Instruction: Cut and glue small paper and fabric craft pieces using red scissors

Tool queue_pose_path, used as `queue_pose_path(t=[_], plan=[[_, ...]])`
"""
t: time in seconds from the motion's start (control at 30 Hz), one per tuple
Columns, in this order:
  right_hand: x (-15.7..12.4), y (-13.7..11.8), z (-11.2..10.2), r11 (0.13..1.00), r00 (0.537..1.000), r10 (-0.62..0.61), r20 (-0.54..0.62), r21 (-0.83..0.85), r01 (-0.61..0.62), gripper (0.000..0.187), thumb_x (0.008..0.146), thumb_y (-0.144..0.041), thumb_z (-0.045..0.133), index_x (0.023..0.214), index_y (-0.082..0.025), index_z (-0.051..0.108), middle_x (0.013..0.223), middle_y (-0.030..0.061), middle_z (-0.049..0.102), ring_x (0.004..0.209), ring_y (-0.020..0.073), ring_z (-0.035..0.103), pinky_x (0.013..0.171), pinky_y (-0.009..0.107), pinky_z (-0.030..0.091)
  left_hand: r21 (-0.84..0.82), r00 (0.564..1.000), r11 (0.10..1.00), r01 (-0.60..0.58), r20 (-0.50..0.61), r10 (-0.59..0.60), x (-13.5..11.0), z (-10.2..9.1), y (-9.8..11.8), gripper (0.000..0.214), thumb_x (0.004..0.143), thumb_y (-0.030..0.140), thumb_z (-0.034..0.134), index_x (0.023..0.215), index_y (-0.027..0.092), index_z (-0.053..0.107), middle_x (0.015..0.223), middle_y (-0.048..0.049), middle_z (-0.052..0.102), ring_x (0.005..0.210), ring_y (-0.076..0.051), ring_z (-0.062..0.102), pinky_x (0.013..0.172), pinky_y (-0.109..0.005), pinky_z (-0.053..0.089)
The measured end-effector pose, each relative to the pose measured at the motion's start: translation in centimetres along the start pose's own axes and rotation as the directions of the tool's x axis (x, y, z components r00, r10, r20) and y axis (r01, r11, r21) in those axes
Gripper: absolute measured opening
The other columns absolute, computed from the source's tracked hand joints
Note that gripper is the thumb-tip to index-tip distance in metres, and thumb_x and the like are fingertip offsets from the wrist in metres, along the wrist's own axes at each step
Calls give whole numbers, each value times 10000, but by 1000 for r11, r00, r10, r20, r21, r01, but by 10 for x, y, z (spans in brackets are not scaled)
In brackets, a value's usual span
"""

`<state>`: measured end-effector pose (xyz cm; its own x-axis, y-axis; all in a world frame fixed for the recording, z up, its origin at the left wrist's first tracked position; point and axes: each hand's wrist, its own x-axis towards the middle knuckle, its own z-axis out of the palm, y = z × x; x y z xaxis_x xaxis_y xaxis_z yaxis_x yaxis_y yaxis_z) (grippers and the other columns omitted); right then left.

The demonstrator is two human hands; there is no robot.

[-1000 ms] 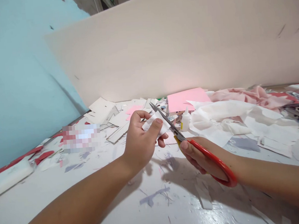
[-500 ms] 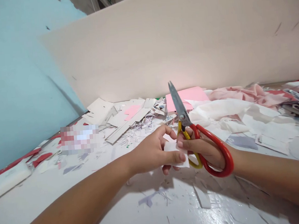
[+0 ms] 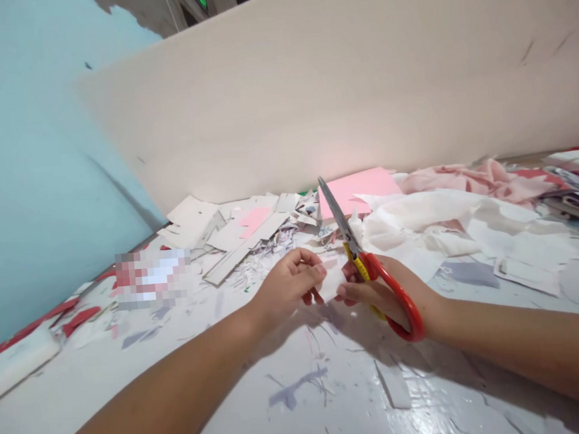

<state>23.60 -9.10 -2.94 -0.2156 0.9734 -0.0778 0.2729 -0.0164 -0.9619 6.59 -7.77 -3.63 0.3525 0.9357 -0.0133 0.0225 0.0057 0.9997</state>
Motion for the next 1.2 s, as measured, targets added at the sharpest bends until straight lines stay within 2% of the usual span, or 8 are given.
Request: queue_pose_path(t=[0.13,0.3,0.43,0.53,0.7,0.83,1.07,1.2], plan=[[2,7,2,997,998,-33,-45,65,36,129,668,-220,602,642,-200,477,586,-8,569,550,147,529,541,286,400,-100,990,987,128,66,-122,-3,7,-9,251,717,360,621,857,179,518,639,-10,593,516,-86,537,502,-203,411],[4,17,2,970,988,-150,46,201,138,246,743,-425,552,663,-198,500,654,29,567,682,193,558,685,349,434,-164,993,980,115,-9,-118,2,6,-13,204,702,319,625,787,166,520,609,-8,592,464,-91,531,448,-201,398],[3,24,-4,922,918,-375,126,154,355,429,781,-619,391,693,-212,492,698,17,504,721,185,518,693,338,414,-282,991,958,45,-107,-78,7,0,-16,159,707,268,608,778,152,526,573,12,575,460,-63,521,441,-165,349],[3,25,-9,897,882,-441,166,44,440,476,819,-632,275,724,-215,486,723,21,496,698,176,488,672,336,398,-317,984,947,46,-151,-98,9,-3,-19,143,708,261,602,743,160,507,532,26,559,433,-61,501,420,-162,324],[5,18,-7,968,961,-247,123,75,239,328,774,-514,493,698,-196,470,655,-2,483,608,143,456,572,292,372,-274,983,956,101,-121,-139,6,4,-19,202,706,314,626,735,172,486,539,33,567,428,-59,501,425,-161,331],[7,14,-5,992,991,-109,82,79,103,188,701,-322,595,719,-202,451,625,-12,521,585,145,483,549,288,387,-239,983,959,153,-66,-173,-1,14,-16,279,687,395,646,712,174,478,591,22,581,449,-61,503,419,-172,344],[5,9,-3,999,997,-46,65,1,46,157,604,-140,519,662,-224,400,538,-54,475,505,128,472,491,260,368,-226,988,967,113,-75,-133,-3,15,-19,277,684,368,665,707,170,472,539,40,536,457,-83,521,462,-218,435],[7,15,-4,998,999,-43,31,48,42,140,668,-221,549,740,-216,428,611,-36,506,566,150,531,558,291,423,-259,984,959,120,-98,-149,1,14,-20,268,677,353,672,710,167,481,516,31,554,447,-104,543,438,-230,445]])
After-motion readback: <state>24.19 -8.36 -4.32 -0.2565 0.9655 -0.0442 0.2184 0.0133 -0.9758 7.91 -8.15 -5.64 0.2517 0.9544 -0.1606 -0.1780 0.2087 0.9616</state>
